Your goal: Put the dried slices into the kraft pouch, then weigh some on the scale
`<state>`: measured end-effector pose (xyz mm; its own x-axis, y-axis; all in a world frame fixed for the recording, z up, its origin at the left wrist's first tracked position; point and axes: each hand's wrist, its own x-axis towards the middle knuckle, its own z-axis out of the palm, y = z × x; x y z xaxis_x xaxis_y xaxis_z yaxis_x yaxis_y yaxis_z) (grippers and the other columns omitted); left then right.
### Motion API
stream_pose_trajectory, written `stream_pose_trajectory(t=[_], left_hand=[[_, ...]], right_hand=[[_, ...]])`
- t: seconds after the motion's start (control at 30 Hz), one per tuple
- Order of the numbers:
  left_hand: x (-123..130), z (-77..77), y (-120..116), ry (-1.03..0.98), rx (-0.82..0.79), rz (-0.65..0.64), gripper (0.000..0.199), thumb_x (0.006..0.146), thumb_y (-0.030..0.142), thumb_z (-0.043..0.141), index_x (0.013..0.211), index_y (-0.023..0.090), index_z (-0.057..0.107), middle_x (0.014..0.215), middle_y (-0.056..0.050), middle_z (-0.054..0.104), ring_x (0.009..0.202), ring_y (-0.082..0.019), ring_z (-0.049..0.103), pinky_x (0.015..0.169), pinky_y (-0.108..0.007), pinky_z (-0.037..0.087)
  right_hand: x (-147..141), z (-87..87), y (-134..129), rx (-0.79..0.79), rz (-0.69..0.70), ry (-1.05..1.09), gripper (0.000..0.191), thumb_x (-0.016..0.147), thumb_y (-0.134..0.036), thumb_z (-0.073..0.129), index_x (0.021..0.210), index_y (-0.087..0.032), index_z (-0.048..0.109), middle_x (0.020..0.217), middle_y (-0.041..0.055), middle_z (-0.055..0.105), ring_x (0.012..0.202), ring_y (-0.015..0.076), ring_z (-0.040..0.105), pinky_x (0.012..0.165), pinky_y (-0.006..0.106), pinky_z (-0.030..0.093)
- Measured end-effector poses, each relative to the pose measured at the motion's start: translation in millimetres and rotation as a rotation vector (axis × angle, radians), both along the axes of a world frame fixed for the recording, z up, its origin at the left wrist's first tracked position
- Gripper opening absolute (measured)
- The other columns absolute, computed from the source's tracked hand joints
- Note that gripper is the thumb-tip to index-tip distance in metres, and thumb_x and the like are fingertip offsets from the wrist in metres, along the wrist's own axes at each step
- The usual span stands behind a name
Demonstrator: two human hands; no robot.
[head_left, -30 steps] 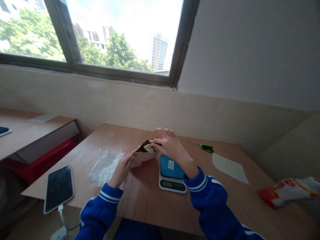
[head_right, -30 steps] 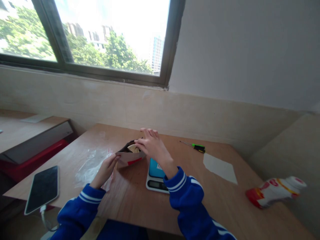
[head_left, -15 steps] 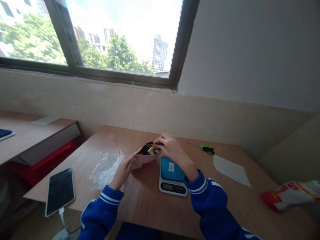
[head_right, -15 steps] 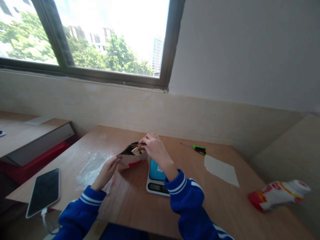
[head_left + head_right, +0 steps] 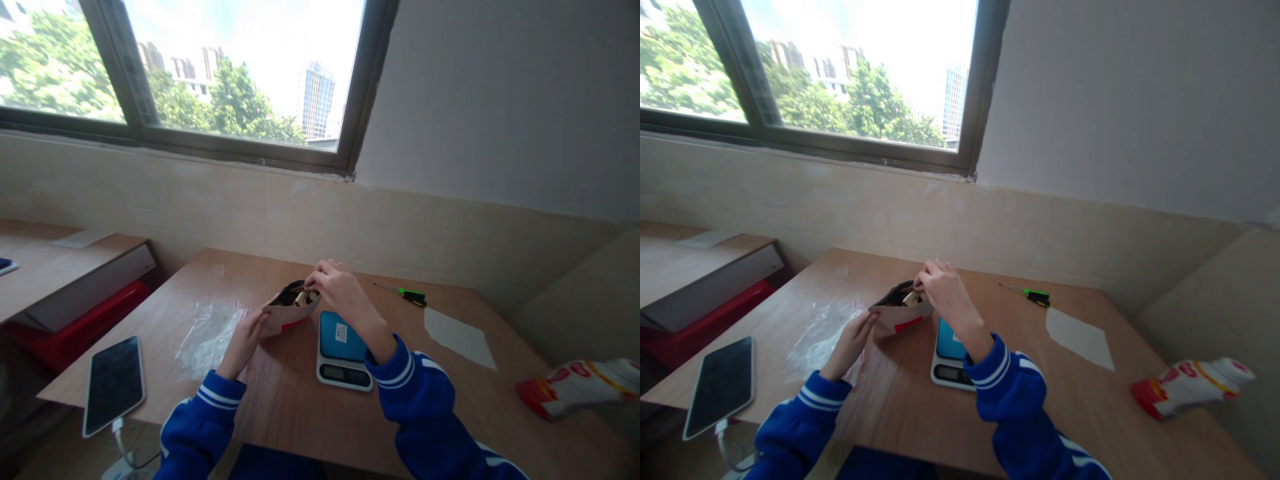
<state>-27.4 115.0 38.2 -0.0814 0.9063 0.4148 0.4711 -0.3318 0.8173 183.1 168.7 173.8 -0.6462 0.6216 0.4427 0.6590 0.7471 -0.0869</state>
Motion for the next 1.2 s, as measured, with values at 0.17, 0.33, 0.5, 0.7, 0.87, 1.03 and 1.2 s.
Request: stream_pose_trajectory(t=[0.17, 0.33, 0.5, 0.7, 0.87, 1.03, 1.2], left_hand=[[2.3, 0.2, -3.7, 0.005, 0.011, -0.035, 0.040, 0.091, 0.044, 0.040, 0.099, 0.019, 0.070, 0.087, -0.007, 0.072, 0.098, -0.024, 0.064, 0.096, -0.038, 0.046], [3.2, -3.3, -5.8, 0.007, 0.011, -0.041, 0.041, 0.092, 0.040, 0.040, 0.114, 0.019, 0.066, 0.100, -0.008, 0.072, 0.112, -0.024, 0.060, 0.099, -0.037, 0.045], [4.0, -8.3, -6.1, -0.008, -0.006, -0.060, 0.045, 0.093, 0.040, 0.038, 0.127, 0.018, 0.059, 0.120, -0.009, 0.067, 0.120, -0.024, 0.055, 0.103, -0.037, 0.042], [5.1, -7.3, -5.4, -0.019, 0.026, -0.097, 0.046, 0.094, 0.039, 0.037, 0.133, 0.019, 0.053, 0.137, -0.009, 0.055, 0.129, -0.023, 0.048, 0.109, -0.039, 0.036], [5.1, -5.9, -4.8, -0.024, 0.032, -0.099, 0.046, 0.094, 0.039, 0.037, 0.132, 0.018, 0.053, 0.137, -0.009, 0.054, 0.129, -0.023, 0.048, 0.108, -0.040, 0.037], [5.6, -4.7, -7.0, -0.038, 0.016, -0.119, 0.046, 0.094, 0.039, 0.037, 0.132, 0.019, 0.053, 0.138, -0.008, 0.054, 0.129, -0.023, 0.048, 0.108, -0.041, 0.038], [5.5, -6.1, -7.6, -0.054, -0.003, -0.098, 0.047, 0.093, 0.040, 0.037, 0.133, 0.019, 0.052, 0.138, -0.008, 0.053, 0.130, -0.023, 0.046, 0.111, -0.042, 0.033]], right_hand=[[-5.7, -8.5, 4.1, -0.075, 0.078, 0.011, 0.011, 0.087, -0.012, 0.060, 0.090, -0.017, 0.070, 0.093, 0.0046, 0.067, 0.090, 0.0176, 0.059, 0.083, 0.029, 0.044], [-8.3, -11.9, 0.2, 0.065, 0.094, 0.011, 0.011, 0.087, -0.013, 0.060, 0.097, -0.014, 0.064, 0.096, 0.0047, 0.068, 0.091, 0.0187, 0.059, 0.083, 0.030, 0.042], [-15.0, -20.3, -4.6, 0.202, 0.043, -0.125, 0.011, 0.089, -0.016, 0.057, 0.081, -0.016, 0.063, 0.085, 0.0046, 0.066, 0.081, 0.0196, 0.057, 0.075, 0.030, 0.041], [-9.7, -32.5, -7.7, 0.320, 0.047, -0.134, 0.010, 0.089, -0.020, 0.058, 0.086, -0.019, 0.067, 0.104, 0.0069, 0.064, 0.097, 0.0221, 0.053, 0.082, 0.034, 0.038], [-1.1, -32.4, -11.2, 0.232, 0.020, -0.035, 0.019, 0.093, -0.032, 0.052, 0.093, -0.020, 0.067, 0.116, 0.0093, 0.059, 0.109, 0.0230, 0.049, 0.090, 0.036, 0.036], [-0.4, -23.2, -14.6, 0.158, -0.014, -0.119, 0.014, 0.092, -0.023, 0.053, 0.092, -0.021, 0.067, 0.106, 0.0084, 0.060, 0.101, 0.0224, 0.051, 0.085, 0.035, 0.038], [-1.4, -17.2, -14.4, 0.218, -0.110, -0.188, 0.011, 0.089, -0.013, 0.054, 0.093, -0.017, 0.064, 0.097, 0.0085, 0.062, 0.092, 0.0232, 0.052, 0.081, 0.035, 0.038]])
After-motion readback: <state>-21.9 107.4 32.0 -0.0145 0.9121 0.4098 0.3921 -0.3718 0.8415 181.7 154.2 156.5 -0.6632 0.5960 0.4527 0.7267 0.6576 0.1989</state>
